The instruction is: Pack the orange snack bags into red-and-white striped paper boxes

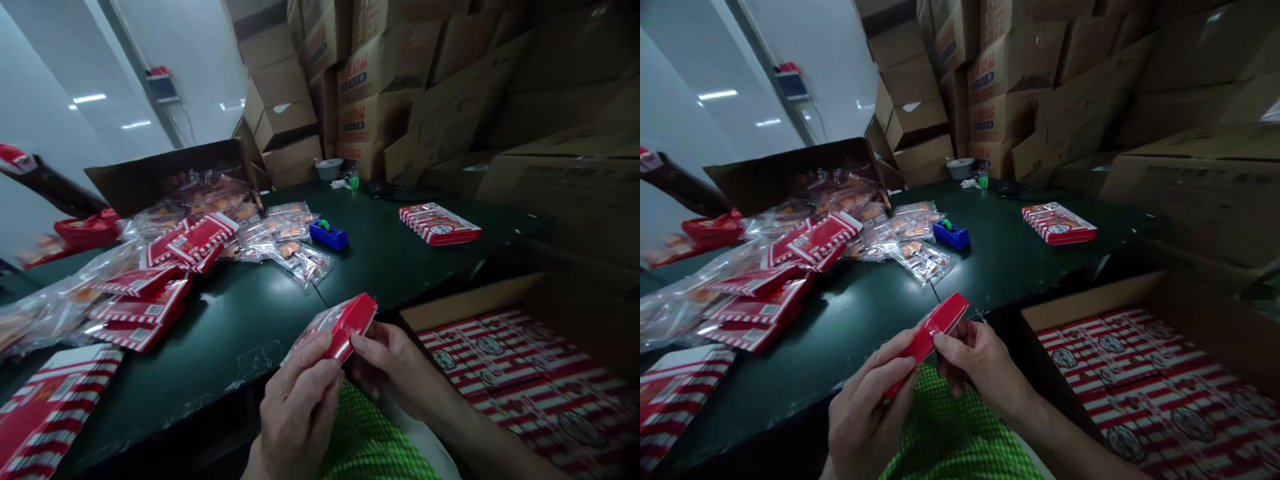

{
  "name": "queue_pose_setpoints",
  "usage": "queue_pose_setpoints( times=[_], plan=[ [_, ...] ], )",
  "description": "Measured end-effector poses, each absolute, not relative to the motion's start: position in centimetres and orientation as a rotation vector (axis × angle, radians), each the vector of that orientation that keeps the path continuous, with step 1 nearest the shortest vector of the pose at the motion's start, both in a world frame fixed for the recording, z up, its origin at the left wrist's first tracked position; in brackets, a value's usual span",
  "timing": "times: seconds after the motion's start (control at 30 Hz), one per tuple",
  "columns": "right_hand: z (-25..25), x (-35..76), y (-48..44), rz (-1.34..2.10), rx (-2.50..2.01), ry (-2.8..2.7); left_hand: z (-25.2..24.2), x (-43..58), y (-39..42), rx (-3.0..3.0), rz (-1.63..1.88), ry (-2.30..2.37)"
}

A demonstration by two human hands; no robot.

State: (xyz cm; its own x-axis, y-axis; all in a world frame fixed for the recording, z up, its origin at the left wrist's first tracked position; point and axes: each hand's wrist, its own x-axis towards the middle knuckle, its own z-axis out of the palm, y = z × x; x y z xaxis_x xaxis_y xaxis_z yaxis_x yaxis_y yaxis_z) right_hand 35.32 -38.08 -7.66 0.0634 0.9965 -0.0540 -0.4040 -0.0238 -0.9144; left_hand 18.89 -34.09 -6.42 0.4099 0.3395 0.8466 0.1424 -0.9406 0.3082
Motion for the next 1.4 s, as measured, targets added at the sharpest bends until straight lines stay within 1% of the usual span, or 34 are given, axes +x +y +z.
queue_pose_setpoints(
  times=[0.2, 0.3, 0.37, 0.4, 0.43, 0.57, 0.63, 0.7, 0.8, 0.9, 0.97, 1.03, 1.13, 1.2, 1.27, 1.33, 1.4],
  plan=[
    [-10.3, 34.8, -35.3, 0.789, -1.270, -0.994, -6.1, 17.9, -33.5, 2.202, 1.520, 0.583],
    [-10.7, 37.7, -33.8, 0.462, -1.573, -1.188, -5.6, 16.8, -32.9, 2.116, 1.537, 0.640],
    [-9.9, 40.6, -33.7, 0.302, -1.679, -1.271, -5.3, 16.1, -32.5, 2.094, 1.535, 0.668],
    [-9.2, 41.9, -33.9, 0.316, -1.647, -1.322, -5.1, 15.7, -32.2, 2.089, 1.517, 0.677],
    [-8.3, 42.8, -34.3, 0.414, -1.563, -1.391, -5.0, 15.4, -32.0, 2.083, 1.483, 0.676],
    [-5.3, 41.5, -35.6, 1.192, -1.077, -1.636, -4.3, 14.6, -30.8, 2.001, 1.371, 0.607],
    [-5.1, 39.2, -35.5, 1.453, -0.911, -1.582, -3.8, 14.4, -30.2, 2.119, 1.278, 0.657],
    [-5.6, 37.3, -35.1, 1.558, -0.837, -1.492, -3.0, 14.5, -30.0, 2.422, 1.127, 0.744],
    [-6.9, 36.3, -34.9, 1.642, -0.826, -1.419, -2.0, 15.3, -30.3, 2.848, 0.809, 0.767],
    [-8.2, 36.7, -35.2, 1.797, -0.848, -1.378, -2.1, 16.6, -30.3, 2.822, 0.361, 0.797],
    [-9.3, 37.1, -35.5, 1.865, -0.884, -1.354, -3.3, 17.1, -30.2, 2.727, 0.176, 0.790],
    [-10.5, 37.3, -36.1, 1.774, -1.010, -1.355, -5.4, 17.2, -30.2, 2.737, 0.137, 0.776],
    [-12.5, 36.8, -37.2, 1.354, -1.286, -1.387, -9.5, 17.6, -29.8, 2.837, 0.062, 0.827],
    [-13.7, 36.6, -37.4, 1.202, -1.245, -1.482, -11.2, 18.8, -28.8, 2.851, -0.077, 0.848],
    [-14.0, 37.6, -37.3, 1.184, -1.138, -1.520, -10.8, 20.6, -27.7, 2.874, -0.081, 0.790],
    [-12.8, 40.5, -37.1, 1.080, -1.185, -1.418, -8.2, 21.8, -26.7, 2.911, 0.179, 0.701],
    [-10.0, 45.7, -36.5, 0.850, -1.350, -1.235, -4.9, 21.7, -25.3, 2.858, 0.573, 0.718]
  ],
)
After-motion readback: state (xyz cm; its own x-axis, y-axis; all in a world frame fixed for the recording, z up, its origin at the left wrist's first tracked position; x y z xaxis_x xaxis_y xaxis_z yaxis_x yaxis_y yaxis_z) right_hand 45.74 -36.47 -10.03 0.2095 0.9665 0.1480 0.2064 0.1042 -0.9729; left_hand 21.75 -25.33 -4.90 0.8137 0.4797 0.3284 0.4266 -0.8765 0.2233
